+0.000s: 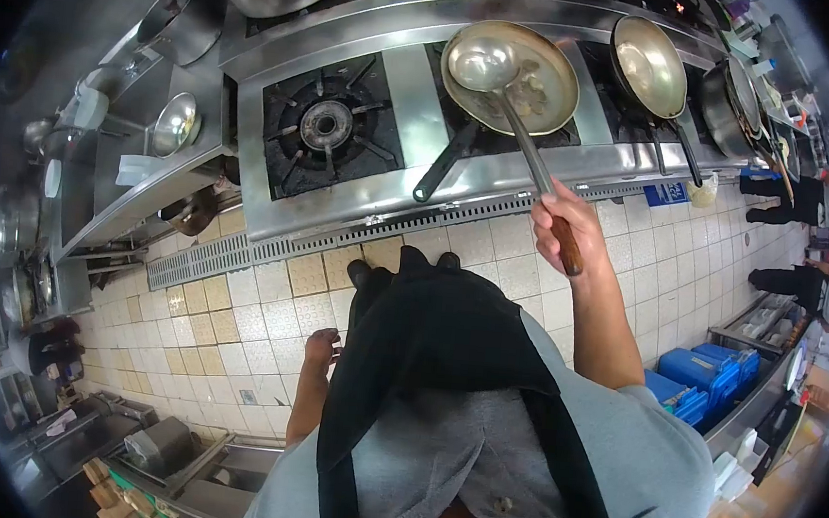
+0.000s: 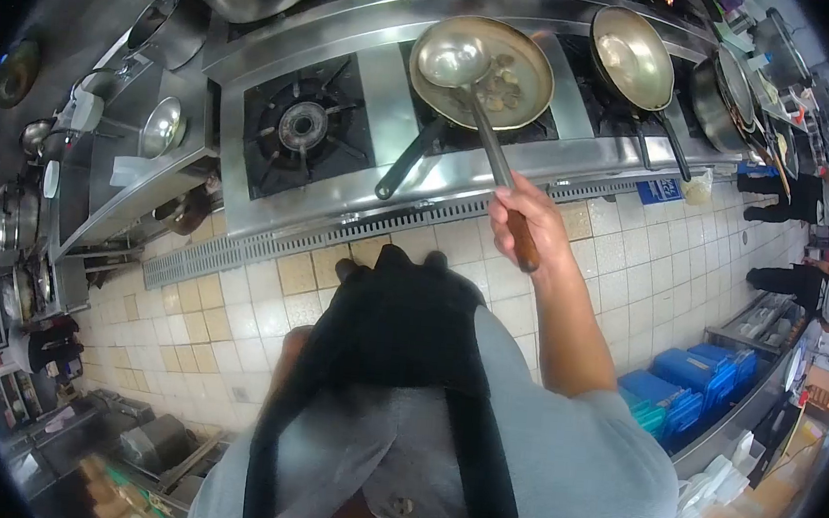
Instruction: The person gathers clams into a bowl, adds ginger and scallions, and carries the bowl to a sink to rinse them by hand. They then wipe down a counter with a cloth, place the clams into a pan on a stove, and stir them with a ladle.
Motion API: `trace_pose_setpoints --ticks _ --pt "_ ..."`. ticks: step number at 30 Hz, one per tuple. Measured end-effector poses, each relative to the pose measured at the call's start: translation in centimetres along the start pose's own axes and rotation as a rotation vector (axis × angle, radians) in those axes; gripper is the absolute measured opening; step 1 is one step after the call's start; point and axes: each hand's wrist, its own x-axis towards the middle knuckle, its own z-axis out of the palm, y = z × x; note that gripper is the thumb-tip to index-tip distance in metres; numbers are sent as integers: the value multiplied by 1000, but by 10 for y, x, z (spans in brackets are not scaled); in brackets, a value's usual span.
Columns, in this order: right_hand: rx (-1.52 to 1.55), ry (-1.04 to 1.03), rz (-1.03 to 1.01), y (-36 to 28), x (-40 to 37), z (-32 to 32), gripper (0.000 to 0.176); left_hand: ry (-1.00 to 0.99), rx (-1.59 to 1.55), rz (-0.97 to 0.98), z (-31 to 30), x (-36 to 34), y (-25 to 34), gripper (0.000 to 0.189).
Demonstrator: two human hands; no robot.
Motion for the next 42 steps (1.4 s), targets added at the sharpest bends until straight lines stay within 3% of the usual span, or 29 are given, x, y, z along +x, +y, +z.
trace_pose_setpoints --ticks 3,4,6,8,10,13,15,17,19,22,25,31,35,42 --pt "59 -39 8 7 -19 23 32 -1 -12 24 -12 8 6 30" --pt "34 22 -9 9 -24 32 33 18 -33 -23 -18 -12 43 28" --pt "3 50 -4 17 -28 51 34 29 -129 -1 -32 1 32 27" --pt "-90 79 -83 26 -27 71 43 55 -171 2 -51 -1 42 26" --pt "-166 90 -94 36 -22 100 46 129 -363 -191 -71 -12 63 28" --pt "-257 104 -100 52 -4 149 56 142 -410 -229 -104 -4 44 31" --pt "-323 -62 -92 63 18 189 56 137 -388 -246 -124 3 25 32" --pt "-355 -99 -103 77 49 222 55 126 -354 -263 -143 2 16 33" --pt "-549 -169 -191 93 79 258 57 102 -312 -273 -162 -8 15 35" --pt "-622 -79 -406 127 106 291 68 156 -363 -287 -185 -8 -2 35" --pt "-698 -45 -507 146 112 297 66 185 -431 -297 -200 -7 -16 33" --pt "-709 -70 -369 163 87 281 63 121 -508 -325 -202 -3 -44 24" --pt "-688 56 -360 168 67 262 61 68 -369 -373 -196 -5 -30 22" --pt "-631 312 -462 152 29 210 59 -1 -280 -274 -211 27 8 24"
